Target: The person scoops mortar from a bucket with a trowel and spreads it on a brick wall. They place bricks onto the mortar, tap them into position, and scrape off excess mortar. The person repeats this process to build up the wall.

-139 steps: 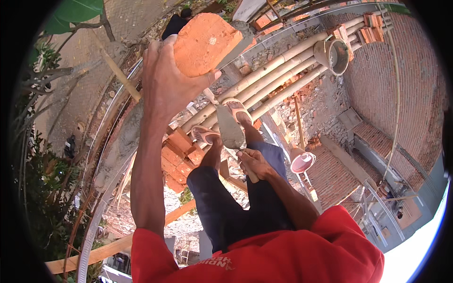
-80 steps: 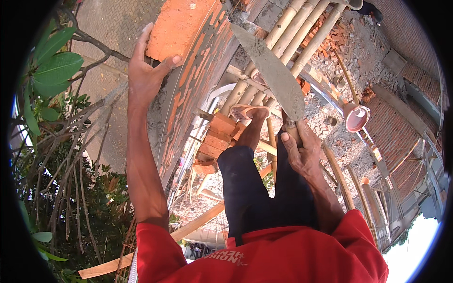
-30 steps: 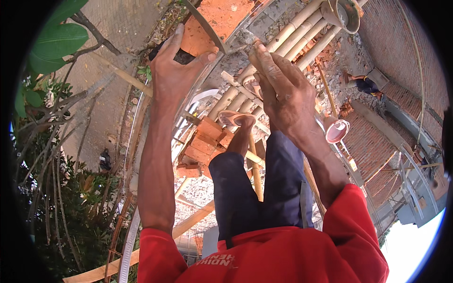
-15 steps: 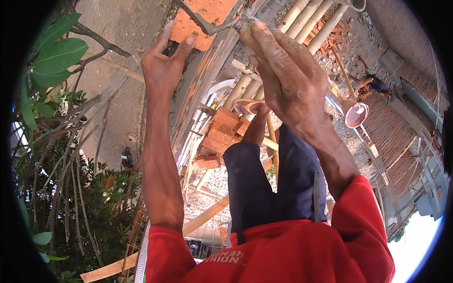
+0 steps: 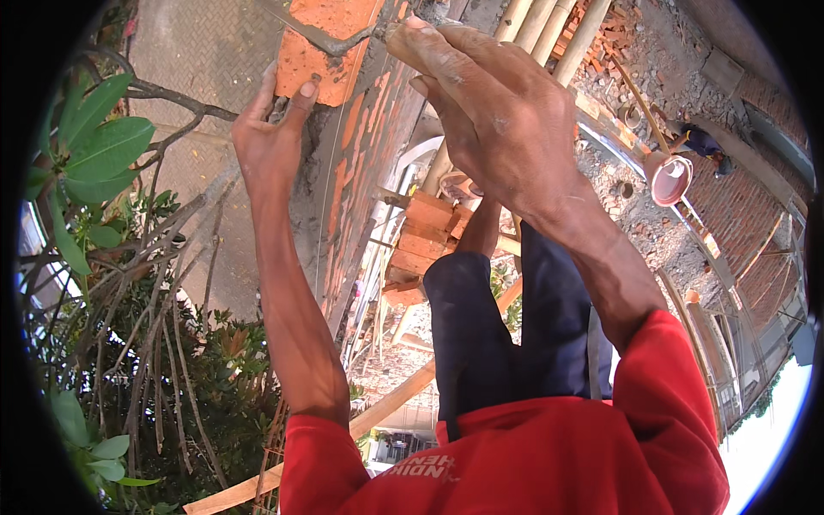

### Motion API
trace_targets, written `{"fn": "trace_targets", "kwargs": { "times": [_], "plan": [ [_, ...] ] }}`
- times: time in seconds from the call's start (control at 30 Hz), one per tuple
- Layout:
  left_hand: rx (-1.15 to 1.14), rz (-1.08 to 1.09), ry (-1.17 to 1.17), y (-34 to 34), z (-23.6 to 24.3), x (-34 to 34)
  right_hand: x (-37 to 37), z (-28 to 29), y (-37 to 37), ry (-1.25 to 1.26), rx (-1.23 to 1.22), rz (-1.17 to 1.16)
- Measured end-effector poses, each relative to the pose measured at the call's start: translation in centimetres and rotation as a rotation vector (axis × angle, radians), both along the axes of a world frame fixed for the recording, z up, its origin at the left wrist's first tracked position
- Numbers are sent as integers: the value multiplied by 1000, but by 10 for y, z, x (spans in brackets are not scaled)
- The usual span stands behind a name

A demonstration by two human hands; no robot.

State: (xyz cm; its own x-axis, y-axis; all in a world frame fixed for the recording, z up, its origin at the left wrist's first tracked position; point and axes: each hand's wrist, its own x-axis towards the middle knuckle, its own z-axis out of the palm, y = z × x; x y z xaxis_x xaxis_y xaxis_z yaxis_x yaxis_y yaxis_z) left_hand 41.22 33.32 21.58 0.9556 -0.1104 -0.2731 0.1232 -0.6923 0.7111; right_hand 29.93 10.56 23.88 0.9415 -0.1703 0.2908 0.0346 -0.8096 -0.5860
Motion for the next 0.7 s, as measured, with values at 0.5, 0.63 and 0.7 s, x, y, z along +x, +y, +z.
{"fn": "trace_targets", "kwargs": {
  "times": [0.5,0.63,0.7],
  "plan": [
    [113,-217,-213,-7,-2,-1,-39,12,8,141,131,-76],
    [191,-190,-17,-5,10,4,-51,8,10,74,270,-107],
    [243,-270,-29,-8,17,8,-68,-2,9,146,384,-126]
  ]
}}
